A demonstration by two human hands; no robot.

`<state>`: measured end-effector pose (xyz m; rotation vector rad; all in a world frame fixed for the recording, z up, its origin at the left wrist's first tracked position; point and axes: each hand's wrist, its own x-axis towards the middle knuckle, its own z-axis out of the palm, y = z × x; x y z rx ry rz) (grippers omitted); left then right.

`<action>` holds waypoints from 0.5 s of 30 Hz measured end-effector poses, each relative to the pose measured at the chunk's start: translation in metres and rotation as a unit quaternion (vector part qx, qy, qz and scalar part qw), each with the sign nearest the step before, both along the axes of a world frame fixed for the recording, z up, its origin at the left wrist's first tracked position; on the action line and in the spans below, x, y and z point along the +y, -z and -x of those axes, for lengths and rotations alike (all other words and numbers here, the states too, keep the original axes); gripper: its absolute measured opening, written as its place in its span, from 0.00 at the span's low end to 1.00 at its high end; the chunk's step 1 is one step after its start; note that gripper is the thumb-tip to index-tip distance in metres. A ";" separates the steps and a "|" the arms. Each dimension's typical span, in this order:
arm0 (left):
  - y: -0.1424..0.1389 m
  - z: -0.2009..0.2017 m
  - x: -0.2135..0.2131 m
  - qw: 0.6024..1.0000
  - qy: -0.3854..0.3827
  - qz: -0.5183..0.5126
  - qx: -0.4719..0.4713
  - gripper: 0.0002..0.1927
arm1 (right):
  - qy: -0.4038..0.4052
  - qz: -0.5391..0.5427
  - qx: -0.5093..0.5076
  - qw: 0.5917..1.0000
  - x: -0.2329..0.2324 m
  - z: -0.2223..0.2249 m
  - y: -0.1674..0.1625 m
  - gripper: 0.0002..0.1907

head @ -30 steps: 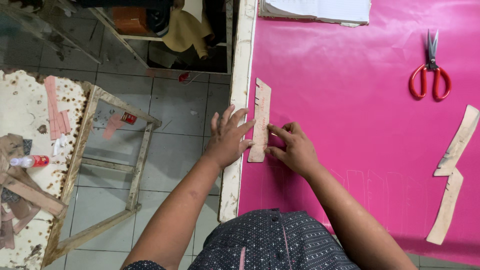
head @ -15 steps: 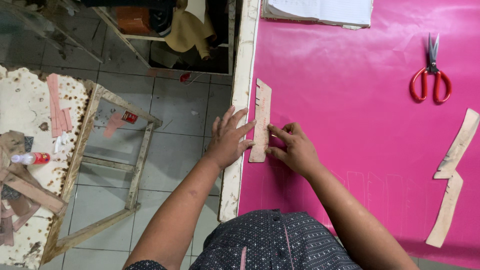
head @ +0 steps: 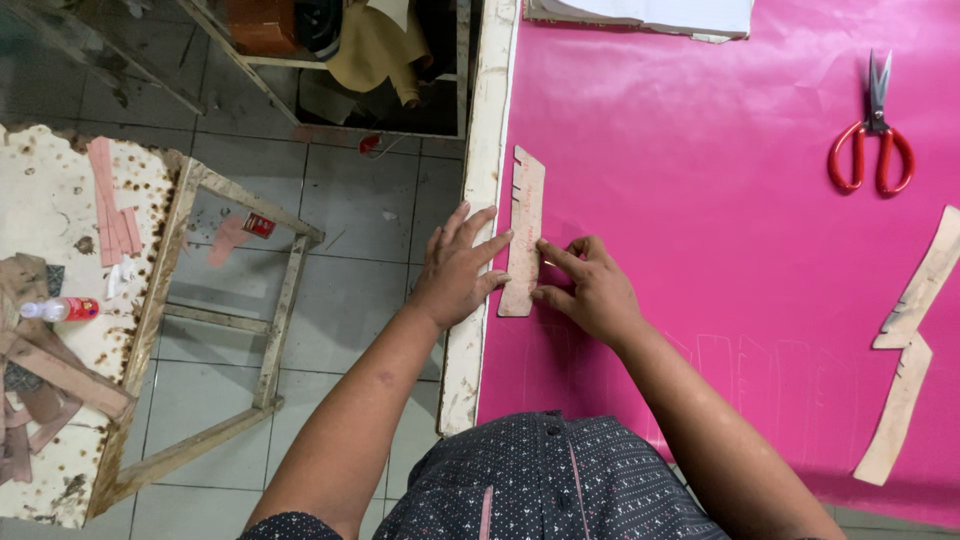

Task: The person places a pattern piece on a large sheet of pink material and traces its outline with a pencil. They repeat this process multiple times, repositioning the pattern to create several identical traced shapes on the material.

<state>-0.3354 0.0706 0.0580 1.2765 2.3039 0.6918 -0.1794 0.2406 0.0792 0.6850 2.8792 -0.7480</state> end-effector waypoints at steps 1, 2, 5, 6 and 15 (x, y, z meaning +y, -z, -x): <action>0.000 0.000 -0.001 1.000 -0.001 -0.006 0.000 0.29 | 0.003 0.001 0.000 1.000 0.000 0.000 0.000 0.36; 0.001 0.000 -0.001 1.000 -0.002 -0.012 0.000 0.28 | 0.005 0.001 -0.001 1.000 -0.001 0.000 0.001 0.36; 0.002 0.001 -0.001 1.000 -0.001 -0.013 0.000 0.29 | 0.000 -0.002 0.006 1.000 0.000 0.000 0.001 0.36; 0.002 0.000 -0.002 1.000 0.000 -0.014 0.000 0.29 | -0.002 0.000 0.005 1.000 -0.001 -0.001 0.001 0.36; 0.004 0.002 -0.004 0.999 0.009 -0.032 0.020 0.29 | -0.009 -0.003 0.018 1.000 -0.001 0.000 0.002 0.36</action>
